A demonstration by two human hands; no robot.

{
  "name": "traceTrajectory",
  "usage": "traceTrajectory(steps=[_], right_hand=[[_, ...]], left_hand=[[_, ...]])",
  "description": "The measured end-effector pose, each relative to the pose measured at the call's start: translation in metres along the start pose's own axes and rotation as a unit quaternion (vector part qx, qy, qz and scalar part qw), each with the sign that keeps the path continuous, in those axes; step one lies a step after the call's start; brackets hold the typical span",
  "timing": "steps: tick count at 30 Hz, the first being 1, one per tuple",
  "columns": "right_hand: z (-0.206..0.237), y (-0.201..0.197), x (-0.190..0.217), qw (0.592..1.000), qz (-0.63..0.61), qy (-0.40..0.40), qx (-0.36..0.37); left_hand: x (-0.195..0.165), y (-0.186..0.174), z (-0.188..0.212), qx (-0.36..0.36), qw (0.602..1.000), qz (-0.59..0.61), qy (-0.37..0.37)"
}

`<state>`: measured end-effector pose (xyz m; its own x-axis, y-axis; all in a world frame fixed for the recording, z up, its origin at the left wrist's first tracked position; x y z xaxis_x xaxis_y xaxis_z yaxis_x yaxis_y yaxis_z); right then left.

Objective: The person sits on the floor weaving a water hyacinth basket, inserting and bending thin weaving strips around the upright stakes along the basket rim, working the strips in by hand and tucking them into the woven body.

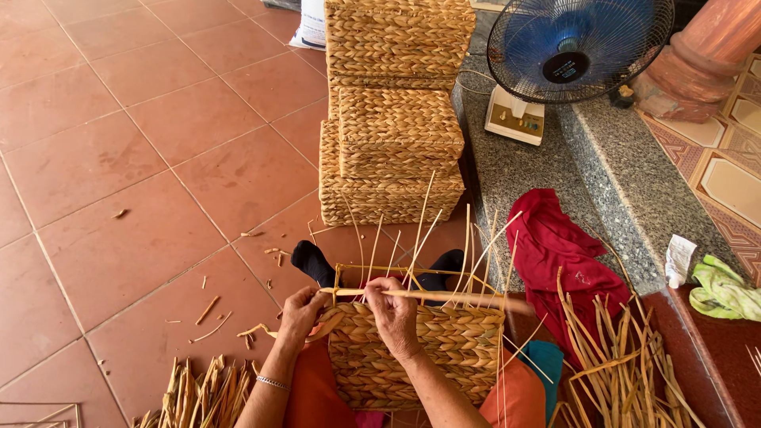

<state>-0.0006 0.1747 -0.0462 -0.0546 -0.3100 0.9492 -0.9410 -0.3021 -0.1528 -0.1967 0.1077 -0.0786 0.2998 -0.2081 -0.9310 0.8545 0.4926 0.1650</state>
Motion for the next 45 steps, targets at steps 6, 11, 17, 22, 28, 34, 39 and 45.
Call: traceTrajectory(steps=[6,11,17,22,28,34,39,45], right_hand=[[0.005,0.023,0.015,0.958,0.246,-0.11,0.099],[0.004,0.023,0.038,0.961,0.227,-0.145,0.065],[0.008,0.026,0.06,0.955,0.213,-0.205,0.03],[0.006,0.029,0.059,0.96,0.208,-0.181,0.048],[0.003,0.017,0.024,0.996,0.055,-0.001,0.071],[0.005,0.014,0.008,0.997,0.061,-0.004,0.051],[0.003,0.017,0.024,0.992,0.112,-0.013,0.06],[0.002,0.019,0.059,0.934,0.271,-0.23,-0.032]], left_hand=[[0.011,-0.027,-0.005,-0.069,0.977,0.193,-0.065],[-0.018,-0.023,0.009,-0.032,0.991,0.042,0.119],[-0.056,0.008,0.034,-0.032,0.76,-0.498,0.417],[-0.042,-0.002,0.011,-0.025,0.76,-0.551,0.344],[-0.03,-0.079,-0.011,-0.223,0.955,-0.108,0.161],[-0.019,-0.082,-0.013,-0.229,0.961,0.132,0.08],[-0.045,-0.069,-0.001,-0.187,0.954,-0.154,0.175],[-0.045,-0.107,0.0,-0.259,0.965,-0.007,0.046]])
Point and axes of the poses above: each hand's wrist, its own z-axis away from the middle knuckle, its own y-axis out of the palm, x = y × z, the point moved 5 cm from there along -z, towards the middle knuckle, and after that the axes turned 5 degrees about z, right-handed, at the moved point
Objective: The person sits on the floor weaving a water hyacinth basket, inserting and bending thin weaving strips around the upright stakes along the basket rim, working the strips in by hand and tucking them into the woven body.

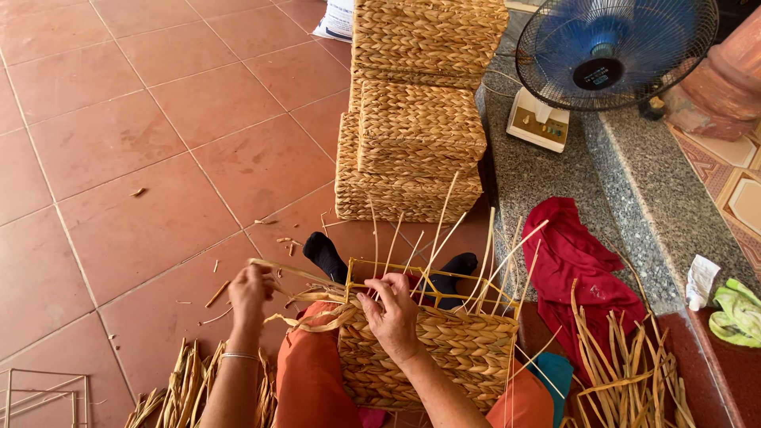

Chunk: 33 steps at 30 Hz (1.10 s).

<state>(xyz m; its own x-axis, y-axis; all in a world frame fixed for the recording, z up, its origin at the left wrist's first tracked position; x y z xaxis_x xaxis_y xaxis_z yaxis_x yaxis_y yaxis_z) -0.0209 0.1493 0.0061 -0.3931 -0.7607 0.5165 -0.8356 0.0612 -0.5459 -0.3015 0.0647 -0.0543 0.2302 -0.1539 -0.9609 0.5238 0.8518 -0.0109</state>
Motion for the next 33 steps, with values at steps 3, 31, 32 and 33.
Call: traceTrajectory(steps=[3,31,32,33], right_hand=[[0.0,0.019,0.004,0.996,-0.043,-0.072,0.037],[-0.049,0.056,-0.01,0.907,-0.128,0.048,0.399],[-0.045,0.051,-0.013,0.906,-0.134,0.055,0.397],[-0.041,0.047,-0.014,0.906,-0.14,0.064,0.394]], left_hand=[[0.01,-0.012,-0.011,0.005,0.972,0.23,-0.054],[0.072,0.058,0.186,0.187,0.861,0.355,-0.312],[0.086,0.064,0.187,0.178,0.854,0.37,-0.318],[0.094,0.068,0.185,0.172,0.857,0.391,-0.289]])
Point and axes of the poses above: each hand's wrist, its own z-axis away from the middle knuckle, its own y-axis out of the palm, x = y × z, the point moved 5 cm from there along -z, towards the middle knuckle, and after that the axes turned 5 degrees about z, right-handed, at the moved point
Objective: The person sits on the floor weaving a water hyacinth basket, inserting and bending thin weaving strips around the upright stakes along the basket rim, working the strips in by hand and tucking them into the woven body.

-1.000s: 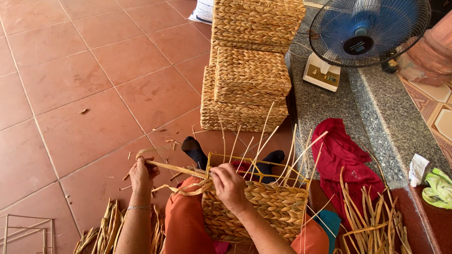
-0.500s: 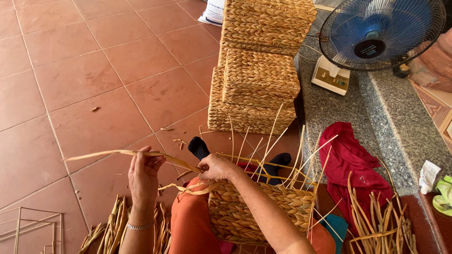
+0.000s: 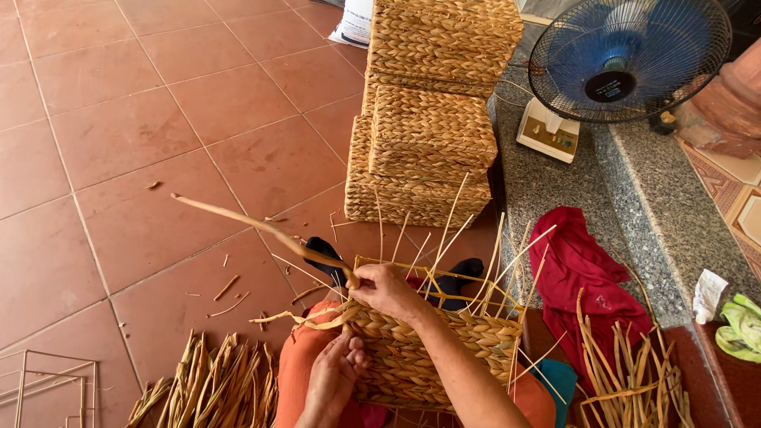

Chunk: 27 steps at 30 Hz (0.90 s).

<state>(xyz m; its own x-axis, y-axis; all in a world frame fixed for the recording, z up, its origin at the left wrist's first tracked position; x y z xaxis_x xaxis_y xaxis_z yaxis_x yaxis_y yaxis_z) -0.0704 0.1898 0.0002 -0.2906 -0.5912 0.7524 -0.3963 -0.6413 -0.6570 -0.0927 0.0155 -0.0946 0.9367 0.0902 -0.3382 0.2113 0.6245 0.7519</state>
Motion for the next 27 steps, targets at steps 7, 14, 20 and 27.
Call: traceTrajectory(steps=[7,14,20,27], right_hand=[[0.03,-0.007,0.004,0.986,-0.129,0.013,-0.109],[0.028,-0.01,0.006,0.984,-0.131,0.006,-0.118],[0.028,-0.011,0.005,0.988,-0.106,0.007,-0.109],[0.028,-0.016,0.004,0.986,-0.104,0.001,-0.134]], left_hand=[[-0.007,-0.007,-0.039,0.04,0.997,0.056,0.038],[-0.035,0.01,-0.031,-0.026,0.957,-0.164,0.239],[-0.079,0.065,-0.01,0.003,0.543,-0.599,0.589],[-0.077,0.064,-0.04,0.052,0.534,-0.636,0.555]])
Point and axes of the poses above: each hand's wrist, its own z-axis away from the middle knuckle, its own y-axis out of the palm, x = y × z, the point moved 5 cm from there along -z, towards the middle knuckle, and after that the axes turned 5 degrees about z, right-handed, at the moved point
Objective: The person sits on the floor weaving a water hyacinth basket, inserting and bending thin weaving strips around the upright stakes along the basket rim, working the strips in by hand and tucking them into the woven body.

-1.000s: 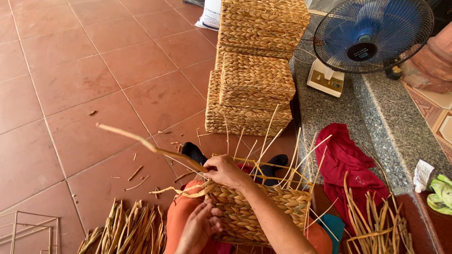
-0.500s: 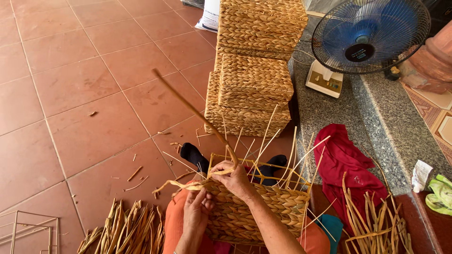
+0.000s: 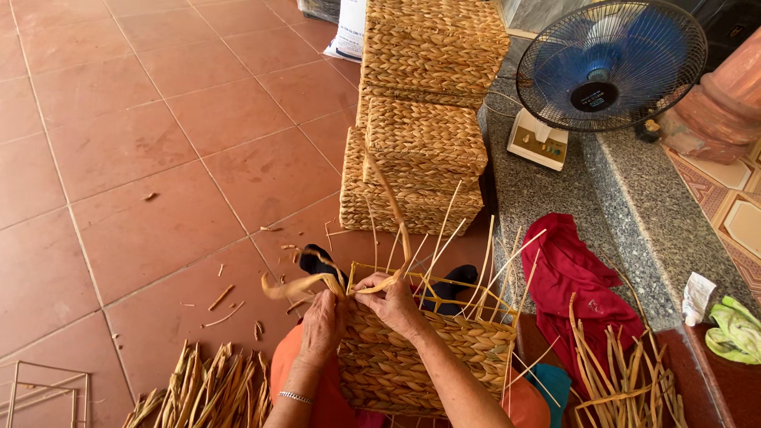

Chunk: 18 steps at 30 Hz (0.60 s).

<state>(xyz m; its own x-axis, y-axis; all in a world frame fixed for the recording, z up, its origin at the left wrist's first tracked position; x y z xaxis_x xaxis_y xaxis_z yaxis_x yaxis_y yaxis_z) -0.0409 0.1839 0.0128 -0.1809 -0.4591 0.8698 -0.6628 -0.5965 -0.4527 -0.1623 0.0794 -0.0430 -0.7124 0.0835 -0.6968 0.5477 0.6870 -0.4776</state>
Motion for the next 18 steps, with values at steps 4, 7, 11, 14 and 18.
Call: traceTrajectory(steps=[4,7,11,14,18], right_hand=[[0.001,0.0,-0.002,1.0,-0.019,0.011,-0.001],[0.002,0.002,-0.003,0.999,-0.004,0.034,0.002],[-0.001,0.005,-0.001,1.0,0.018,0.014,-0.003],[-0.008,0.009,0.002,0.999,0.021,-0.027,-0.001],[-0.024,0.014,0.006,0.995,0.08,-0.042,0.04]], left_hand=[[0.022,0.008,0.008,-0.006,0.977,0.081,-0.199],[0.03,0.009,0.008,-0.041,0.944,0.154,-0.29],[0.031,0.016,0.002,-0.048,0.853,0.396,-0.338],[0.027,0.007,-0.007,-0.062,0.922,0.249,-0.291],[0.032,0.01,-0.01,-0.081,0.9,0.253,-0.346]])
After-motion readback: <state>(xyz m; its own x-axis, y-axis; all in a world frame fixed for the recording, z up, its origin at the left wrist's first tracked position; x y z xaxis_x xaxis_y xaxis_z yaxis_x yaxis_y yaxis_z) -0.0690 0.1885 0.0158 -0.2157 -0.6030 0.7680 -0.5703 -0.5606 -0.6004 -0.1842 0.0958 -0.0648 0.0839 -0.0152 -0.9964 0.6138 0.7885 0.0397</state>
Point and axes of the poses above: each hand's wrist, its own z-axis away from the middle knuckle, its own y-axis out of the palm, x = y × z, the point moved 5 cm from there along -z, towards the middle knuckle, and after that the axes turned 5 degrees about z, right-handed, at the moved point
